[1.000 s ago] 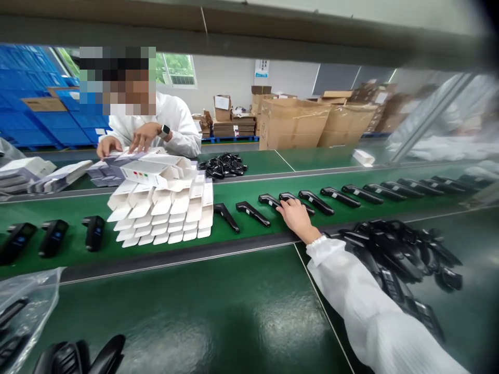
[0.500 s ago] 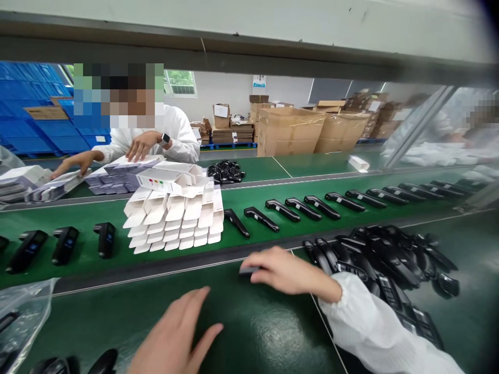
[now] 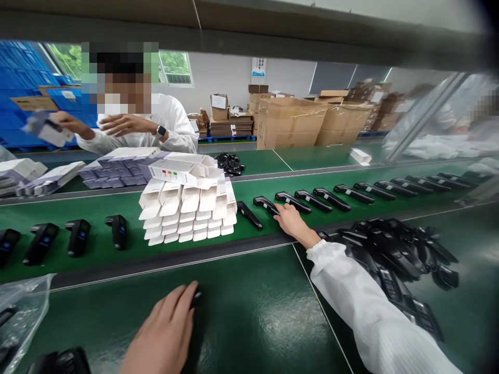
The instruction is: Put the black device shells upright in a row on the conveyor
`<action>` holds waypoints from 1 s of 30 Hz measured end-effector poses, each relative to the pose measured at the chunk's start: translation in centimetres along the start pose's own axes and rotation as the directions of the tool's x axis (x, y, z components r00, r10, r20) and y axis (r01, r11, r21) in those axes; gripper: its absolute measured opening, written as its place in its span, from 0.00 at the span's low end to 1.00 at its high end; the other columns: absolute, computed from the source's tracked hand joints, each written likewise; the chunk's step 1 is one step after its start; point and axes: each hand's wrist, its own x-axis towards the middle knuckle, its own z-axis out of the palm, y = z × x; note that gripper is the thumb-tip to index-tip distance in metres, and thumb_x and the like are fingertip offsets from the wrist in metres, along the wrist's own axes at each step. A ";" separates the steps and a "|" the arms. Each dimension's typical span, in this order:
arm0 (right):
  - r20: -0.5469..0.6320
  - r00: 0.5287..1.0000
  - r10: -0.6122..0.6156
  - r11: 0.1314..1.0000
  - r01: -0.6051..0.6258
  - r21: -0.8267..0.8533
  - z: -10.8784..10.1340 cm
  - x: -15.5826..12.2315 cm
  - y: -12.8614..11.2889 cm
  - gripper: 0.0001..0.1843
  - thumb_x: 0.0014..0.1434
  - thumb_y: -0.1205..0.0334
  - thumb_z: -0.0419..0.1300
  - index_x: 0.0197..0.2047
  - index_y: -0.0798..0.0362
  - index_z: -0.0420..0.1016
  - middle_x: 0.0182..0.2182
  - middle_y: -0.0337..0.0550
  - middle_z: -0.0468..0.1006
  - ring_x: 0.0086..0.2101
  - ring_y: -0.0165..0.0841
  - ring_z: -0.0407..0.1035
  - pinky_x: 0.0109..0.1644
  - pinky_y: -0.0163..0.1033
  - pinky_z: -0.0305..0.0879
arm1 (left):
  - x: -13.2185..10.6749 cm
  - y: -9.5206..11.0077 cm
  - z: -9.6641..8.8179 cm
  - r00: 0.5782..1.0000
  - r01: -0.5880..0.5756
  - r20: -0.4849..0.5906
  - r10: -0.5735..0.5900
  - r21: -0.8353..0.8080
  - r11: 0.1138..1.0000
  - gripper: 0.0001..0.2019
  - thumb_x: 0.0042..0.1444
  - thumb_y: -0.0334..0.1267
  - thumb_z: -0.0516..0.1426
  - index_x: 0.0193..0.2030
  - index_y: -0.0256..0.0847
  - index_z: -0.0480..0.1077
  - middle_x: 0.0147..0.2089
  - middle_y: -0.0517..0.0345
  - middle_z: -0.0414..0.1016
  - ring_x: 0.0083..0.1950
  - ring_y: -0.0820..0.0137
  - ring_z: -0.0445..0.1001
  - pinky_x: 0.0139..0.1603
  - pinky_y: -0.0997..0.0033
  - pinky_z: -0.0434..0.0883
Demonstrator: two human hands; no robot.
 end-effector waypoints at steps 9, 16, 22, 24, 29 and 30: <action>-0.062 0.997 0.034 0.997 -0.038 -0.063 -1.5 -0.6 1.4 0.25 0.68 0.60 0.54 0.65 0.59 0.63 0.48 0.61 0.73 0.50 0.48 0.66 0.56 0.48 0.60 | 10.8 7.8 1.3 0.997 0.049 0.080 -0.012 -0.482 0.875 0.16 0.66 0.44 0.50 0.59 0.45 0.63 0.54 0.50 0.71 0.52 0.59 0.74 0.50 0.60 0.74; 0.053 0.863 -0.503 0.692 0.365 0.623 -7.6 -4.4 -2.8 0.23 0.65 0.52 0.58 0.61 0.49 0.69 0.51 0.45 0.77 0.46 0.37 0.72 0.50 0.39 0.67 | 14.5 10.5 2.3 0.981 -0.196 -0.077 0.180 -0.451 0.871 0.21 0.65 0.33 0.51 0.63 0.48 0.57 0.57 0.49 0.69 0.58 0.57 0.70 0.55 0.56 0.71; 0.160 0.871 -0.464 0.711 0.259 0.654 -8.7 -5.0 -4.1 0.09 0.58 0.64 0.62 0.42 0.49 0.77 0.39 0.37 0.81 0.39 0.35 0.74 0.43 0.36 0.65 | 15.0 10.8 2.3 0.951 -0.310 -0.074 0.302 -0.247 0.918 0.21 0.67 0.29 0.46 0.64 0.46 0.59 0.56 0.48 0.70 0.57 0.58 0.71 0.54 0.58 0.72; 0.186 0.921 -0.344 0.798 0.182 0.574 -7.8 -4.3 -2.7 0.07 0.56 0.64 0.62 0.39 0.49 0.77 0.36 0.36 0.81 0.37 0.35 0.74 0.42 0.37 0.65 | 14.4 10.0 2.1 0.947 -0.321 -0.054 0.317 -0.197 0.926 0.19 0.68 0.30 0.44 0.62 0.44 0.61 0.56 0.48 0.71 0.57 0.58 0.71 0.54 0.58 0.73; 0.059 0.998 -0.005 0.955 -0.012 0.297 -4.5 -2.3 0.1 0.13 0.58 0.62 0.60 0.48 0.49 0.75 0.44 0.42 0.79 0.41 0.37 0.74 0.46 0.38 0.66 | 9.8 4.9 1.0 0.953 -0.304 -0.028 0.303 -0.094 0.948 0.16 0.70 0.39 0.46 0.58 0.42 0.67 0.56 0.49 0.73 0.56 0.57 0.73 0.56 0.57 0.72; 0.048 0.999 0.009 0.965 -0.021 0.263 -3.7 -2.0 0.1 0.18 0.58 0.63 0.60 0.52 0.50 0.73 0.47 0.45 0.78 0.44 0.38 0.73 0.48 0.39 0.66 | 8.3 3.2 0.6 0.962 -0.271 -0.026 0.270 -0.070 0.960 0.15 0.69 0.40 0.47 0.57 0.42 0.68 0.56 0.50 0.74 0.56 0.56 0.73 0.56 0.57 0.72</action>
